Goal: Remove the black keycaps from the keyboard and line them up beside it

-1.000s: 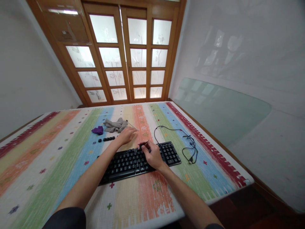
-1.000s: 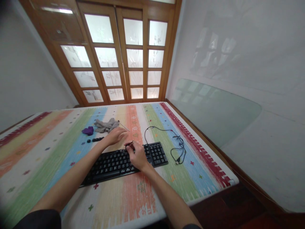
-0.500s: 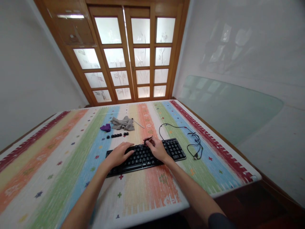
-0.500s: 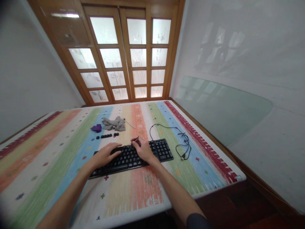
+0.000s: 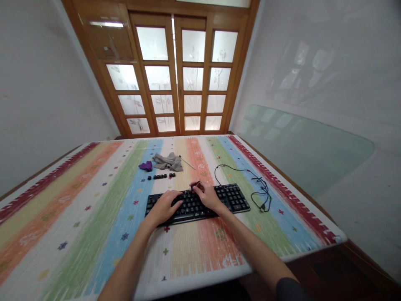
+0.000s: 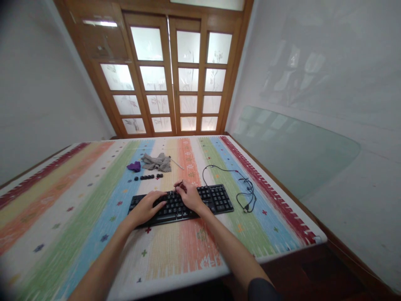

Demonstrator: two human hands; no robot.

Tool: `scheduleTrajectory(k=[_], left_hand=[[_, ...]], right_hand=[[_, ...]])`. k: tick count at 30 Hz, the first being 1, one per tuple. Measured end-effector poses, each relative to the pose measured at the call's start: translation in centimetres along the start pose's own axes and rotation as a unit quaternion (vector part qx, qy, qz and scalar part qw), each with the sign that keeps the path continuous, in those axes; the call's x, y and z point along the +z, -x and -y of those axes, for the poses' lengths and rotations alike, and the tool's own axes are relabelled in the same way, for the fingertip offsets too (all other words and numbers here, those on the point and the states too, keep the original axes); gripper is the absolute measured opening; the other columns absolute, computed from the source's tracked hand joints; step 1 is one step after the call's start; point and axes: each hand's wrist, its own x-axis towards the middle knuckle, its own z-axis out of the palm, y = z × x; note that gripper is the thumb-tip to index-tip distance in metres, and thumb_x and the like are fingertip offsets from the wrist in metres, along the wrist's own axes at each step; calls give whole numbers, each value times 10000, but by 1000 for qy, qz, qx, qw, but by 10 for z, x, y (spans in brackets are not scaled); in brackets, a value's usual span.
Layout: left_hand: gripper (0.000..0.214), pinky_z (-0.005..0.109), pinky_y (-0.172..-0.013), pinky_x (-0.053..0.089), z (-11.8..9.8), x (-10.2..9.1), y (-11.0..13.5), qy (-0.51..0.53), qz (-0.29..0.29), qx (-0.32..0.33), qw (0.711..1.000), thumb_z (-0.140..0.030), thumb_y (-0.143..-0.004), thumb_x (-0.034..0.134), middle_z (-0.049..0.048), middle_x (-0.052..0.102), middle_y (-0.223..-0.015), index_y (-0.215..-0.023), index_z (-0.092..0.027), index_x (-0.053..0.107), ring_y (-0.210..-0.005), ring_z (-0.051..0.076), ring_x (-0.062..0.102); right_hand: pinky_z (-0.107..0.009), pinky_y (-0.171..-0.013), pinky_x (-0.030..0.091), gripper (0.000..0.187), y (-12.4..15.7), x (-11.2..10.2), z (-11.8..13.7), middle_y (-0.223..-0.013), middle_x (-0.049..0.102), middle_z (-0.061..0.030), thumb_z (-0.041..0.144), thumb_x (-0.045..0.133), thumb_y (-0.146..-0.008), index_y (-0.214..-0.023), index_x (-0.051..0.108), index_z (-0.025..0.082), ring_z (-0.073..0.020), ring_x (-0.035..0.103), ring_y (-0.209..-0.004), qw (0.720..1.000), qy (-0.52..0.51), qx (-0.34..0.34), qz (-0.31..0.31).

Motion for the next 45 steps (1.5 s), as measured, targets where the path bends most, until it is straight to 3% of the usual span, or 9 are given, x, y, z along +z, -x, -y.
scheduleTrajectory(k=[7, 17, 21, 27, 32, 40, 45], left_hand=[[321, 457, -1054, 418, -4, 8, 1, -31, -19, 8, 999, -360, -944, 490, 103, 624, -1262, -1210, -220, 603, -1169, 261, 567], [307, 474, -1021, 420, -6, 9, 2, -47, 1, 15, 999, -313, -945, 484, 98, 638, -1273, -1212, -216, 602, -1119, 275, 585], [312, 472, -1026, 415, -8, 10, 3, -54, 1, 17, 998, -280, -944, 480, 98, 631, -1287, -1220, -193, 598, -1132, 275, 579], [318, 465, -1010, 427, -7, 11, 3, -60, -10, 17, 998, -292, -942, 500, 106, 641, -1271, -1218, -180, 609, -1129, 284, 577], [319, 457, -1009, 427, -7, 12, 4, -55, -14, 20, 998, -283, -942, 502, 106, 639, -1274, -1227, -181, 603, -1131, 282, 583], [311, 468, -1023, 414, -10, 11, 4, -44, -16, 14, 999, -280, -941, 507, 109, 640, -1274, -1219, -183, 609, -1127, 283, 589], [305, 495, -1055, 380, -7, 13, 4, -35, -24, 10, 999, -284, -943, 506, 114, 642, -1271, -1215, -194, 611, -1143, 279, 592]], right_hand=[[-323, -694, 539, 50, -8, 9, 0, -743, 684, -30, 192, 572, -861, -866, 620, 178, -176, 676, -692, 999, 41, 7, 0], [-322, -777, 487, 135, -12, 22, 11, -888, 670, -80, 68, 527, -862, -893, 608, 170, -195, 622, -843, 971, 212, -92, 63], [-316, -782, 475, 153, -13, 29, 8, -903, 655, -88, 48, 502, -866, -916, 580, 169, -197, 612, -861, 961, 252, -96, 67], [-283, -670, 455, 140, -26, 24, 9, -734, 611, -27, 49, 485, -864, -863, 537, 179, -161, 579, -662, 972, 225, -46, 45], [-266, -634, 446, 157, -35, 23, 10, -662, 579, 4, 33, 487, -845, -839, 522, 186, -150, 583, -613, 977, 206, 3, 47], [-236, -568, 448, 153, -54, 26, 5, -693, 600, 10, 37, 499, -838, -796, 503, 184, -105, 561, -526, 982, 163, 87, 29], [-178, -433, 422, 166, -64, 21, -8, -608, 595, 30, 104, 507, -887, -757, 456, 194, -88, 565, -445, 982, 107, 153, 23]])
